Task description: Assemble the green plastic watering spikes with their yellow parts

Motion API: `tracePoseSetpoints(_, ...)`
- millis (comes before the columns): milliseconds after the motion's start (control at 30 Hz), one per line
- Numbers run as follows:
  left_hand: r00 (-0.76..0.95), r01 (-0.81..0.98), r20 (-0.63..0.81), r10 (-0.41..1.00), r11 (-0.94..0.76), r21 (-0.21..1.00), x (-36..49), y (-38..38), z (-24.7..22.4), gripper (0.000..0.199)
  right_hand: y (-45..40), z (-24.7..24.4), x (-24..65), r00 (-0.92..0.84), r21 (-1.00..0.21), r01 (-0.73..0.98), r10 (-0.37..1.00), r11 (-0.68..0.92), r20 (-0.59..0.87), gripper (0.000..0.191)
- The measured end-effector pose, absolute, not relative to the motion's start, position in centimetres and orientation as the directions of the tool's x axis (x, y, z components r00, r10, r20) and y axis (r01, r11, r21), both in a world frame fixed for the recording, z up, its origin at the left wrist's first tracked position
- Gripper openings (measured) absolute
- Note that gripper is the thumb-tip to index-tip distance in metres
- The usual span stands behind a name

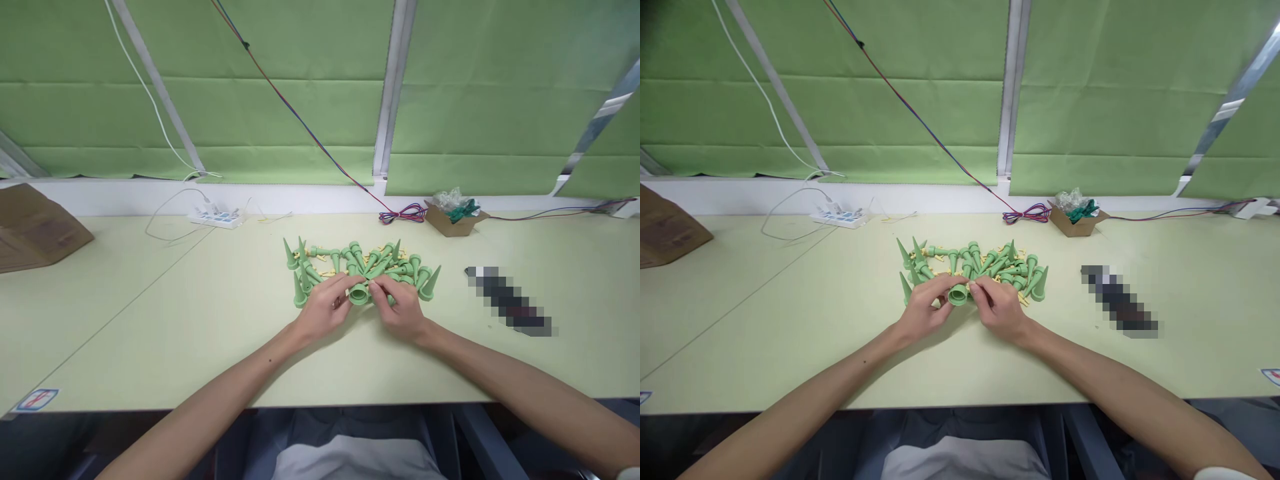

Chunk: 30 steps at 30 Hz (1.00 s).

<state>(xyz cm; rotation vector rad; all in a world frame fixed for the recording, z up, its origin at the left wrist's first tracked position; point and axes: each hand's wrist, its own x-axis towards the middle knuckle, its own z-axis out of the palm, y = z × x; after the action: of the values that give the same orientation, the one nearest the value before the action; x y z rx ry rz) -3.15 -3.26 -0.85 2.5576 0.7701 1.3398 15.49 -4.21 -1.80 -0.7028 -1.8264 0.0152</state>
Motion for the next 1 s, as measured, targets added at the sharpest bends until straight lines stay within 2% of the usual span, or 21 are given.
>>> tracePoseSetpoints(133,0.4,0.339,0.618,0.677,-0.736,0.586,-2.9,-3.7,-0.5,0.042,-4.3,-1.8,15.4,-0.178,-0.346,0.466,0.469,0.814,0.865,0.016)
tracePoseSetpoints(233,0.339,0.239,0.472,0.813,-0.56,0.793,-2.7,-4.0,-0.1,0.023,-4.2,-1.9,15.4,-0.149,-0.369,0.479,0.488,0.797,0.86,0.015)
tracePoseSetpoints(300,0.298,0.145,0.403,0.865,-0.459,0.877,-2.6,-4.0,0.2,0.013,-4.2,-1.9,15.4,-0.132,-0.375,0.481,0.488,0.793,0.863,0.015)
tracePoseSetpoints(333,0.286,0.108,0.38,0.88,-0.423,0.899,-2.5,-3.9,0.3,0.016,-4.2,-1.9,15.4,-0.128,-0.375,0.481,0.486,0.793,0.864,0.015)
tracePoseSetpoints(433,0.303,0.078,0.321,0.897,-0.359,0.93,-2.6,-3.7,0.6,0.032,-4.2,-1.9,15.4,-0.127,-0.373,0.473,0.48,0.798,0.868,0.015)
tracePoseSetpoints(567,0.379,0.138,0.21,0.901,-0.279,0.95,-2.7,-3.4,0.7,0.053,-4.2,-1.9,15.3,-0.141,-0.382,0.461,0.491,0.801,0.86,0.016)
tracePoseSetpoints(700,0.456,0.157,0.138,0.879,-0.232,0.96,-2.6,-3.5,0.8,0.049,-4.2,-2.0,15.4,-0.167,-0.385,0.461,0.504,0.799,0.847,0.018)
tracePoseSetpoints(1000,0.488,0.199,0.214,0.846,-0.346,0.917,-2.9,-3.8,1.0,0.036,-4.1,-1.7,15.6,-0.187,-0.374,0.449,0.495,0.811,0.849,0.014)
